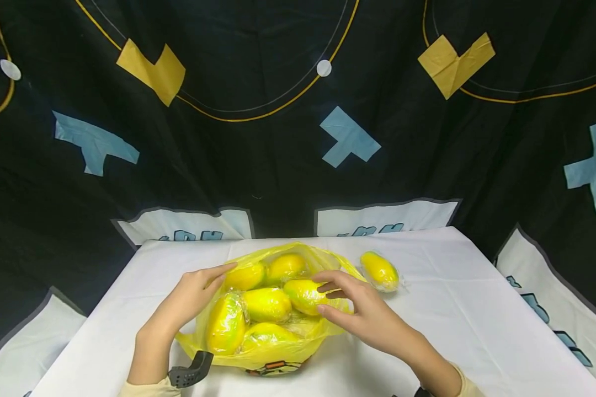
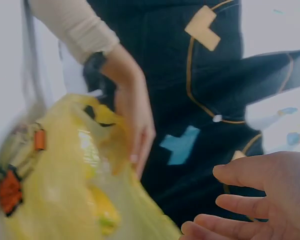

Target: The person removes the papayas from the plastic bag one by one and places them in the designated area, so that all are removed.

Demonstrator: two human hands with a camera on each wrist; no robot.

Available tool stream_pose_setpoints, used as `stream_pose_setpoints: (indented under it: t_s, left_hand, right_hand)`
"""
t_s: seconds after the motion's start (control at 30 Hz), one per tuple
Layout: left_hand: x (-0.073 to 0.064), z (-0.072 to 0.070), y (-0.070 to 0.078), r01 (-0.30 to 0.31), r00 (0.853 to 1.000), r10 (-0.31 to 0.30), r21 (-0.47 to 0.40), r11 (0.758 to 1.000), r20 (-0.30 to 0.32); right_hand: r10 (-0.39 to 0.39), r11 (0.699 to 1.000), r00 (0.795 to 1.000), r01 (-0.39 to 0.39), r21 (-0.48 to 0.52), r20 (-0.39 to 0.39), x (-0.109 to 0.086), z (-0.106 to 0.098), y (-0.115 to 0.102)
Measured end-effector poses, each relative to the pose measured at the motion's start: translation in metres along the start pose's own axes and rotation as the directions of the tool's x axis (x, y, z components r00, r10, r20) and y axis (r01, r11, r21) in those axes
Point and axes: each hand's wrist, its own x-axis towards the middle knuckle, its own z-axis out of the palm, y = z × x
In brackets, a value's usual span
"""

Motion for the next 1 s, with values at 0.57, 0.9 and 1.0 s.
stream_pose_setpoints:
  t_s: [0.57,0.9,1.0]
  left_hand:
    - [-0.004,0.001,0.001,0.016,1.0,-0.016,-0.03,0.999,0.016]
    - [-0.002,-0.001,0.002,0.007,1.0,-0.007,-0.019,1.0,0.009]
    - [-0.001,-0.002,0.003,0.01,1.0,-0.01,-0.019,1.0,0.012]
  right_hand:
    - [0.085,0.996,0.987,-0.083,-0.019,0.135,0.015,0.027,0.021]
    - [0.115,0.991,0.967,-0.095,-0.096,0.226,0.025,0.04,0.035]
    - [0.11,0.991,0.962,-0.085,-0.108,0.249,0.028,0.045,0.038]
